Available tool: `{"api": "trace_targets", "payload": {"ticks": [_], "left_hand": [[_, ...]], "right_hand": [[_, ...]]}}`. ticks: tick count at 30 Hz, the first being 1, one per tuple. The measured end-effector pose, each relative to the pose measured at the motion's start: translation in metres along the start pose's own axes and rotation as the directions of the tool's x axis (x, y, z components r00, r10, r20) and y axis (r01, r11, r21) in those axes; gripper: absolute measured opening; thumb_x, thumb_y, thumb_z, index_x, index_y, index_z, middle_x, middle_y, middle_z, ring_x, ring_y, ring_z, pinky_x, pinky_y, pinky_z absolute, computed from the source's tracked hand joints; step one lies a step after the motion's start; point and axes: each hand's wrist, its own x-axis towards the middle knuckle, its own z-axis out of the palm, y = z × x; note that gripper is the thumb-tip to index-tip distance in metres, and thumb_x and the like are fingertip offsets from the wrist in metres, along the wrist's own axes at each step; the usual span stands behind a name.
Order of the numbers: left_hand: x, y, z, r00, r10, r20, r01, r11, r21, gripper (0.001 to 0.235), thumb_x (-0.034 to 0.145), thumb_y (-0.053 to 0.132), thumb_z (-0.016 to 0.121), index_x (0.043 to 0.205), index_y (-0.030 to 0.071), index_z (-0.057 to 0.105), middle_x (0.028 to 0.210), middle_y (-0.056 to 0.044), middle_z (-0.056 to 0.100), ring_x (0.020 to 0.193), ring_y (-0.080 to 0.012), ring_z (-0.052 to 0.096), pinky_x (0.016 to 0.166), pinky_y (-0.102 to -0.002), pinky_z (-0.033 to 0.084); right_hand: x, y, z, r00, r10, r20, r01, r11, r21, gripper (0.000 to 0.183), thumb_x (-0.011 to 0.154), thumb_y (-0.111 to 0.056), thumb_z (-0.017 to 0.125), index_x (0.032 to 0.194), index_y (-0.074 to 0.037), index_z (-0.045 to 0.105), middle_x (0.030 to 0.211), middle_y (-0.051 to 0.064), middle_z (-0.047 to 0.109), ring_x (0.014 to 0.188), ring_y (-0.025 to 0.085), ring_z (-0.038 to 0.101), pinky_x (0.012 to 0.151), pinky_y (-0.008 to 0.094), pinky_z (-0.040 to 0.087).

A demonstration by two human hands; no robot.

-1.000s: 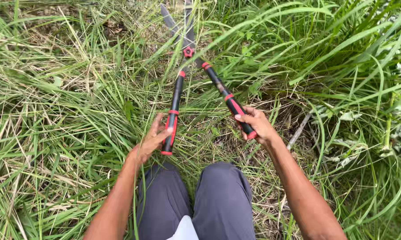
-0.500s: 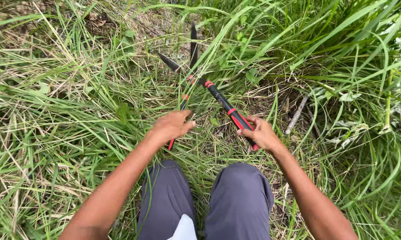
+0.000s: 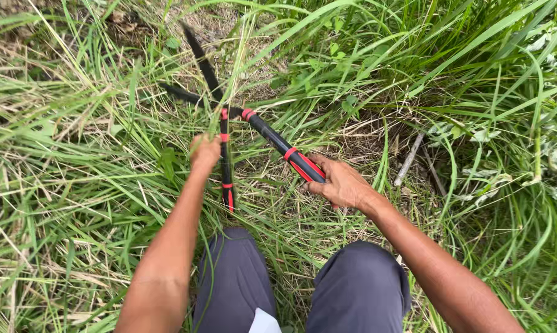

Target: The person cuts tall grass near a tree using shears, using both hands to operate the blades and clear the vegetation.

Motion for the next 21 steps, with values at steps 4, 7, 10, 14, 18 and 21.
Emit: {"api": "trace_targets", "payload": {"ticks": [4,7,10,14,18,21], "left_hand": [[0.055,0.005,-0.138,0.981,-0.188,0.055,0.164,0.630,-0.759,0.024,0.098,0.007,0.048,0.104,0.002,0.070,0.073,-0.004,0.068,0.048,-0.0072,0.048,0.039,-0.022,0.039],[0.085,-0.033,-0.268,0.973,-0.225,-0.043,0.036,0.335,-0.941,0.018,0.095,0.006,0.052,0.097,0.001,0.069,0.076,-0.008,0.064,0.061,-0.0138,0.054,0.054,-0.027,0.047],[0.079,-0.086,-0.373,0.965,-0.244,-0.094,-0.065,0.126,-0.990,0.002,0.098,0.004,0.057,0.099,0.003,0.058,0.087,-0.008,0.056,0.071,-0.0176,0.048,0.064,-0.032,0.042],[0.049,-0.126,-0.426,0.877,-0.378,-0.297,-0.208,0.258,-0.944,0.018,0.094,0.007,0.061,0.109,0.002,0.054,0.100,-0.012,0.052,0.086,-0.0227,0.044,0.075,-0.037,0.037],[0.010,-0.070,-0.344,0.790,-0.422,-0.445,-0.253,0.437,-0.863,0.034,0.091,0.010,0.065,0.120,0.001,0.051,0.114,-0.016,0.047,0.100,-0.0279,0.040,0.086,-0.043,0.033],[-0.016,-0.065,-0.349,0.670,-0.400,-0.626,-0.158,0.747,-0.646,0.047,0.088,0.013,0.069,0.128,0.000,0.048,0.125,-0.019,0.044,0.111,-0.0318,0.037,0.094,-0.047,0.030]], "right_hand": [[0.015,-0.001,0.006,0.997,-0.081,0.017,0.081,0.997,-0.003,0.073,0.080,-0.037,0.072,0.143,-0.008,0.050,0.074,0.010,0.071,0.043,0.018,0.063,0.055,0.040,0.056],[0.032,-0.001,0.012,0.997,-0.071,0.013,0.072,0.996,-0.044,0.070,0.082,-0.037,0.073,0.144,-0.012,0.052,0.073,0.012,0.073,0.044,0.017,0.062,0.055,0.036,0.056],[0.048,0.005,0.005,0.996,-0.072,0.051,0.070,0.997,0.033,0.073,0.079,-0.031,0.076,0.143,-0.009,0.049,0.080,0.009,0.070,0.044,0.018,0.061,0.045,0.034,0.059],[0.061,0.022,0.007,0.994,-0.060,0.094,0.052,0.995,0.087,0.070,0.079,-0.025,0.074,0.142,-0.007,0.048,0.080,0.010,0.068,0.045,0.019,0.062,0.043,0.031,0.058],[0.064,0.050,0.010,0.996,-0.061,0.072,0.047,0.983,0.176,0.074,0.075,-0.024,0.074,0.142,-0.008,0.047,0.080,0.003,0.065,0.050,0.016,0.065,0.042,0.030,0.062],[0.070,0.081,0.023,0.991,-0.032,0.133,-0.005,0.962,0.273,0.074,0.076,-0.023,0.076,0.143,-0.008,0.048,0.077,0.005,0.060,0.050,0.015,0.062,0.042,0.030,0.060]]}}
